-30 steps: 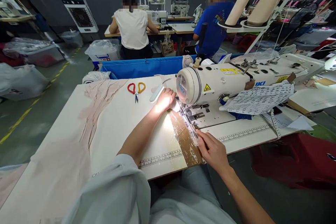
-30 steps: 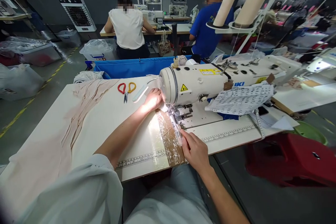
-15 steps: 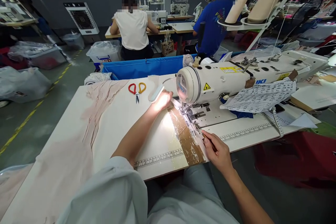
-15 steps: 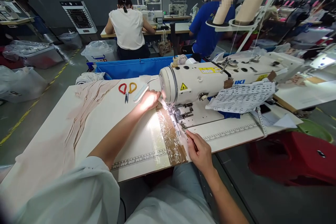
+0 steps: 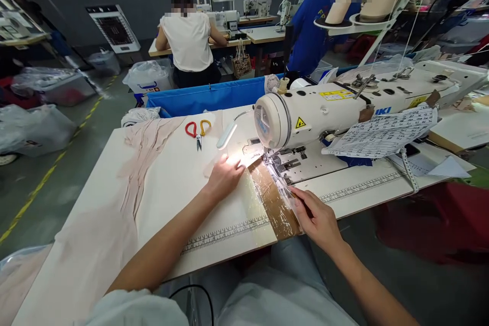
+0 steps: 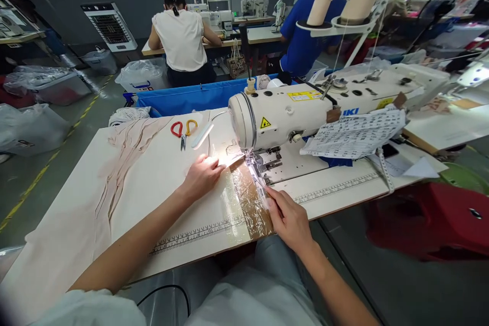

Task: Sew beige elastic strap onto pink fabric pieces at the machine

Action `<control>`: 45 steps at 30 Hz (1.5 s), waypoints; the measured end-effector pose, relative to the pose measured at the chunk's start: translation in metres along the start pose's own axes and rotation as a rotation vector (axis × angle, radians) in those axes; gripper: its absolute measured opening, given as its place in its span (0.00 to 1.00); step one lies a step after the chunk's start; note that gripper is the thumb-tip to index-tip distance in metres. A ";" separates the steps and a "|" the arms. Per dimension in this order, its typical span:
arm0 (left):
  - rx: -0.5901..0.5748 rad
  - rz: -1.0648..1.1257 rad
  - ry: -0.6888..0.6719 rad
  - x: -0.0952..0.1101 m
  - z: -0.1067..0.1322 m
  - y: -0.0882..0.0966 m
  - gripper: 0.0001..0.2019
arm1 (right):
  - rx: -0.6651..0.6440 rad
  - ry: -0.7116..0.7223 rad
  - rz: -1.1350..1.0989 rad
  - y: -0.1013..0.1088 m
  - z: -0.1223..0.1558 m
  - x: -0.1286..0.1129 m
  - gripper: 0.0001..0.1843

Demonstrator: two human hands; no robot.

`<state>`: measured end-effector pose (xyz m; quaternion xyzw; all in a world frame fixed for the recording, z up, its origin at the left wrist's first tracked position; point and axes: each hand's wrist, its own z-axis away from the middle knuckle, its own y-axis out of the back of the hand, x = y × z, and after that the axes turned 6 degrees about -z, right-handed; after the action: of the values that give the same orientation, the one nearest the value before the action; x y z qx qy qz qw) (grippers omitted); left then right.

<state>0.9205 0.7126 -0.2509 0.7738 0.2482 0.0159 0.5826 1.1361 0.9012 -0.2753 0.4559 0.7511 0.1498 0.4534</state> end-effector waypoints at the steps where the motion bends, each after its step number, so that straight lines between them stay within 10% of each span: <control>1: 0.016 -0.014 -0.004 0.007 0.008 0.001 0.15 | -0.025 0.005 0.042 -0.002 -0.005 -0.004 0.17; 9: -0.044 0.016 0.075 0.043 0.035 0.008 0.14 | -0.141 0.058 0.350 -0.033 -0.042 -0.011 0.18; 38: -0.056 0.190 0.127 0.039 0.035 0.010 0.14 | -0.024 -0.028 0.188 -0.039 -0.041 -0.013 0.17; 45: 0.033 0.705 0.443 0.027 0.034 0.007 0.08 | -0.394 0.090 0.010 -0.048 -0.091 -0.015 0.17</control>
<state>0.9579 0.6918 -0.2623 0.7985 0.0878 0.3766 0.4614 1.0381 0.8806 -0.2481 0.3549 0.7245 0.3163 0.4991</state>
